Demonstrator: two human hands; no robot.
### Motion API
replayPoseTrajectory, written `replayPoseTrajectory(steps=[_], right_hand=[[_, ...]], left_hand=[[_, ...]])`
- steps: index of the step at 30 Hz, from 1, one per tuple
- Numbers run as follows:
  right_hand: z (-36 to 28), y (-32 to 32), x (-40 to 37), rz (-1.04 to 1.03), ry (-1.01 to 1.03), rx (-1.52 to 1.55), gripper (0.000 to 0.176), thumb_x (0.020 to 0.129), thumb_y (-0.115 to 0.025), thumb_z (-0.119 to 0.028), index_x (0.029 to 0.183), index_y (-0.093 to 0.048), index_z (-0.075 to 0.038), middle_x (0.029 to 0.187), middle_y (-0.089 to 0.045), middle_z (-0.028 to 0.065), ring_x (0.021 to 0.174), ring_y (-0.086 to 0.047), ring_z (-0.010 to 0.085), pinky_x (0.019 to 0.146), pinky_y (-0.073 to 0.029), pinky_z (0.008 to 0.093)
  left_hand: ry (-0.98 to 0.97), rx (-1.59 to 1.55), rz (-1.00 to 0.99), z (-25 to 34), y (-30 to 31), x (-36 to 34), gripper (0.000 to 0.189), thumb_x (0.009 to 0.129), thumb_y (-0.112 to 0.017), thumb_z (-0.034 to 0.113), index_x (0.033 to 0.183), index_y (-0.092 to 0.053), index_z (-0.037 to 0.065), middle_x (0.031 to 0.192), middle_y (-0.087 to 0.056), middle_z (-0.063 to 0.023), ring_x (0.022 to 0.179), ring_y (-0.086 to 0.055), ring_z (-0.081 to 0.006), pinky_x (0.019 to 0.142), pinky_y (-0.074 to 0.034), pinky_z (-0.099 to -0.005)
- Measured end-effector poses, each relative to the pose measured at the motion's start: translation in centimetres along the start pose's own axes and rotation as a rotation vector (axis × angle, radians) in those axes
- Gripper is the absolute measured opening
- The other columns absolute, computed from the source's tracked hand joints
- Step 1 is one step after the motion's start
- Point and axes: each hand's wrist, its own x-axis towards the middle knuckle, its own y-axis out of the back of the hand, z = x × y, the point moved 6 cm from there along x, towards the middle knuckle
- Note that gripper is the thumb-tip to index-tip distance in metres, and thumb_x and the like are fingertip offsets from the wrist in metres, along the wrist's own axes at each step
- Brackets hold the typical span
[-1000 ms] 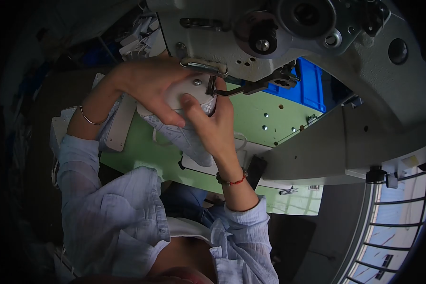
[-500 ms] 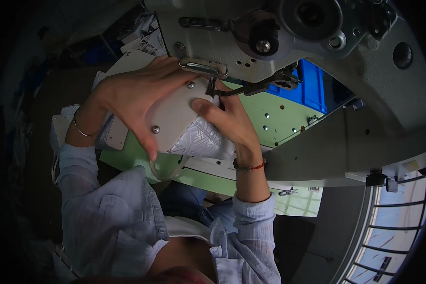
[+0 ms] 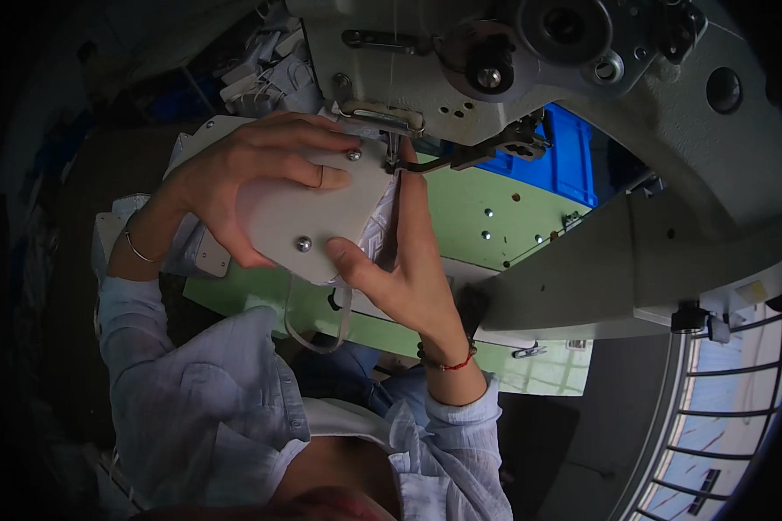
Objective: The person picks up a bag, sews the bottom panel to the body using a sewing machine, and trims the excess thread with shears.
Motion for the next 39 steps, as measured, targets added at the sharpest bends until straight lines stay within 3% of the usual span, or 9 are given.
replayPoseTrajectory(steps=[4, 11, 13, 18, 26, 32, 39], right_hand=[[0.1, 0.3, 0.1, 0.014, -0.027, 0.048, 0.091, 0.081, -0.064, -0.016, 0.148, -0.007, 0.006, 0.138, -0.037, 0.0187, 0.127, -0.040, 0.0257, 0.107, -0.030, 0.0354], [0.7, 0.6, 0.2, 0.034, -0.059, 0.044, 0.092, 0.081, -0.064, -0.018, 0.149, -0.006, 0.006, 0.139, -0.036, 0.0188, 0.128, -0.038, 0.0269, 0.108, -0.030, 0.0360], [0.4, 0.7, 0.2, 0.023, 0.047, -0.130, 0.093, 0.080, -0.066, -0.018, 0.149, -0.007, 0.006, 0.140, -0.034, 0.0190, 0.130, -0.037, 0.0276, 0.108, -0.030, 0.0366], [0.6, 0.6, 0.4, 0.022, -0.011, -0.110, 0.093, 0.079, -0.067, -0.016, 0.149, -0.008, 0.006, 0.141, -0.032, 0.0191, 0.130, -0.036, 0.0282, 0.108, -0.030, 0.0371], [0.7, 0.8, 0.9, 0.073, 0.000, -0.043, 0.084, 0.083, -0.063, -0.011, 0.148, -0.012, 0.005, 0.141, -0.035, 0.0180, 0.131, -0.036, 0.0263, 0.109, -0.028, 0.0359], [0.8, 0.9, 1.6, 0.128, 0.046, -0.043, 0.076, 0.084, -0.061, -0.013, 0.145, -0.020, 0.004, 0.136, -0.040, 0.0174, 0.124, -0.042, 0.0240, 0.105, -0.033, 0.0350], [0.9, 0.4, 3.1, 0.206, 0.092, -0.036, 0.061, 0.078, -0.070, -0.013, 0.128, -0.038, 0.003, 0.117, -0.052, 0.0150, 0.106, -0.054, 0.0217, 0.091, -0.044, 0.0332]], left_hand=[[0.066, -0.041, -0.052, -0.1, 0.0, 0.3, 0.086, 0.040, -0.087, 0.028, 0.119, -0.062, 0.010, 0.135, -0.051, -0.0157, 0.125, -0.049, -0.0354, 0.102, -0.040, -0.0475], [0.073, -0.003, -0.051, -0.6, 0.5, 0.9, 0.082, 0.040, -0.087, 0.030, 0.115, -0.062, 0.010, 0.134, -0.052, -0.0167, 0.121, -0.052, -0.0340, 0.096, -0.044, -0.0456], [0.059, -0.006, -0.052, -0.7, 0.5, 1.0, 0.082, 0.041, -0.087, 0.030, 0.116, -0.062, 0.010, 0.132, -0.052, -0.0170, 0.120, -0.053, -0.0338, 0.095, -0.045, -0.0450], [0.114, 0.012, -0.071, -0.8, 1.1, 1.5, 0.076, 0.048, -0.083, 0.029, 0.117, -0.061, 0.007, 0.128, -0.054, -0.0146, 0.112, -0.058, -0.0310, 0.092, -0.047, -0.0401], [0.164, 0.045, -0.081, -1.6, 1.0, 2.0, 0.074, 0.050, -0.083, 0.030, 0.117, -0.061, 0.007, 0.131, -0.052, -0.0107, 0.111, -0.058, -0.0288, 0.093, -0.049, -0.0387], [0.206, 0.054, -0.107, -2.0, 1.3, 2.3, 0.075, 0.052, -0.082, 0.031, 0.118, -0.060, 0.004, 0.132, -0.049, -0.0081, 0.111, -0.058, -0.0266, 0.093, -0.049, -0.0364], [0.211, 0.061, -0.157, -3.1, 1.0, 2.7, 0.074, 0.053, -0.082, 0.032, 0.117, -0.059, 0.001, 0.131, -0.049, -0.0091, 0.112, -0.057, -0.0266, 0.094, -0.049, -0.0366]])
